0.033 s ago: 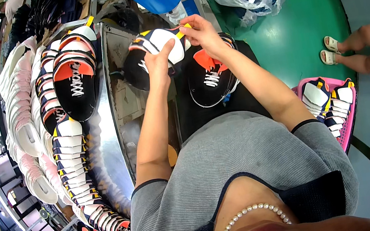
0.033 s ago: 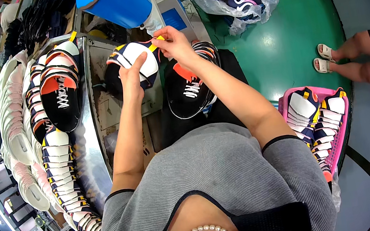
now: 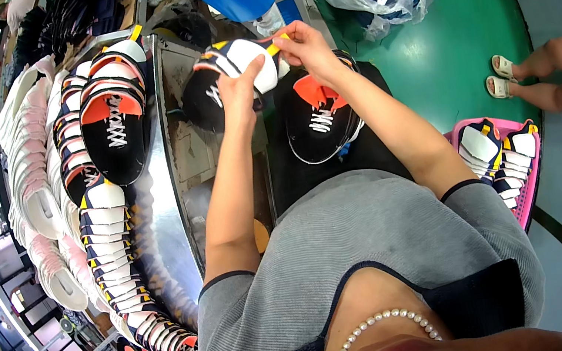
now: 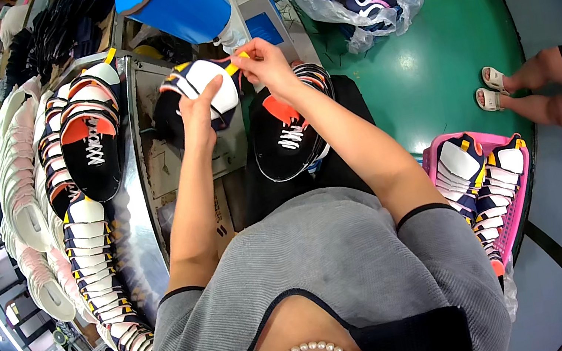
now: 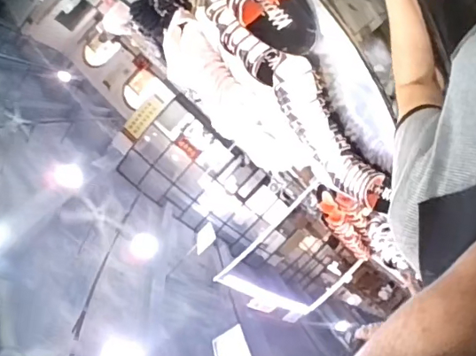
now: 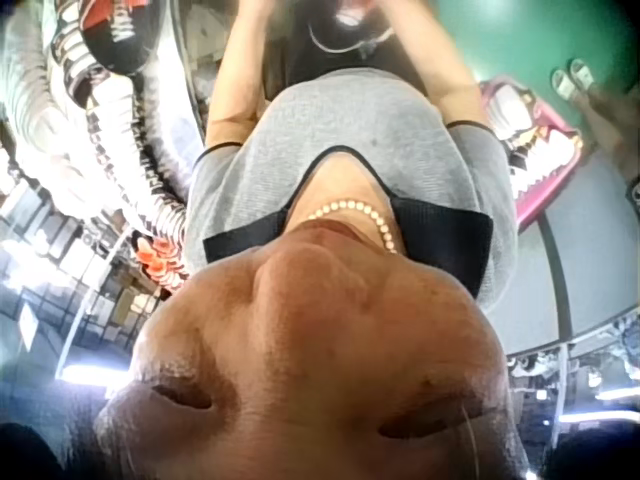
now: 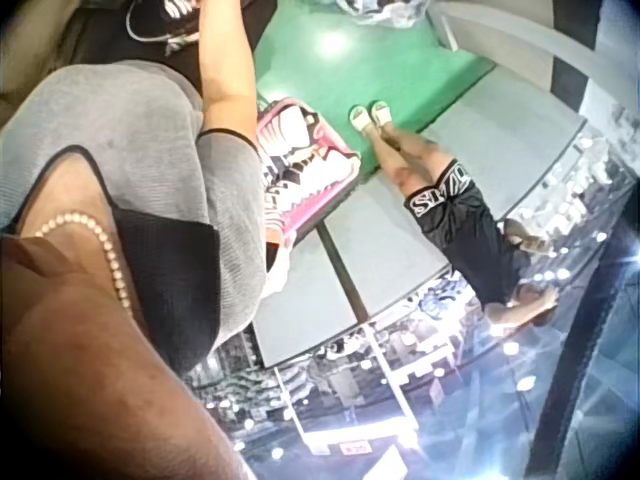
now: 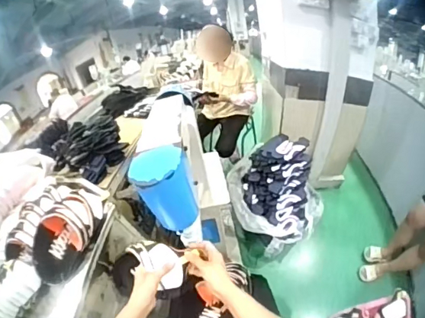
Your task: The person sorts and stacks shoe uppers. The person picks up shoe uppers from a table and from a pink basket, groups them, and places them into organized stacks on the table.
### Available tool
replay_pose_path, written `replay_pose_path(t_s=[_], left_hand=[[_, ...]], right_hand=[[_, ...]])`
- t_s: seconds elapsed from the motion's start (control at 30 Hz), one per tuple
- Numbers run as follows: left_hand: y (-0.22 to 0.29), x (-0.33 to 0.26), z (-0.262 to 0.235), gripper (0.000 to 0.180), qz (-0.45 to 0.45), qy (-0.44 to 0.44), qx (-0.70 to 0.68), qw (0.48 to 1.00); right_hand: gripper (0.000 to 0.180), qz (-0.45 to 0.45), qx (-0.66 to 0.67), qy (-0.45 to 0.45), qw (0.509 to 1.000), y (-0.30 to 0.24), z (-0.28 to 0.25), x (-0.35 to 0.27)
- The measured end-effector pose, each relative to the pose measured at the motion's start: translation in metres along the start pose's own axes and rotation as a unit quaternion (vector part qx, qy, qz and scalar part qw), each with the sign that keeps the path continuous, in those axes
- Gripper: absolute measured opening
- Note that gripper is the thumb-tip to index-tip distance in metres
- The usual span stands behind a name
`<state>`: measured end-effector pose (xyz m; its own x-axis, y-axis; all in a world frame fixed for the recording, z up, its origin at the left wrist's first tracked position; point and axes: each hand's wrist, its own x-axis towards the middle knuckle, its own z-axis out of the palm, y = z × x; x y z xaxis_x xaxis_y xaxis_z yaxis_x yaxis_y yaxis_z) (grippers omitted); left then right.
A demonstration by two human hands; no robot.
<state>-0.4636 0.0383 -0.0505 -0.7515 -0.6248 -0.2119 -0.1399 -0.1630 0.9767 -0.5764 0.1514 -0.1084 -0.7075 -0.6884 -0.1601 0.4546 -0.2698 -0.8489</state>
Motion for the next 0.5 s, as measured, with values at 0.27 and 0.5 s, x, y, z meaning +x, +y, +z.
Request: replay_pose_path(t_s=[0.27, 0.5], left_hand=[[-0.005, 0.087, 0.001, 0.024, -0.060, -0.014, -0.053, 0.997], [-0.032, 0.117, -0.017, 0.029, -0.277, -0.009, -0.321, 0.906]], right_hand=[[0.009, 0.061, 0.139, 0.089, 0.984, 0.016, -0.009, 0.056], [0.028, 0.060, -0.174, 0.051, 0.982, -0.005, -0.045, 0.079]])
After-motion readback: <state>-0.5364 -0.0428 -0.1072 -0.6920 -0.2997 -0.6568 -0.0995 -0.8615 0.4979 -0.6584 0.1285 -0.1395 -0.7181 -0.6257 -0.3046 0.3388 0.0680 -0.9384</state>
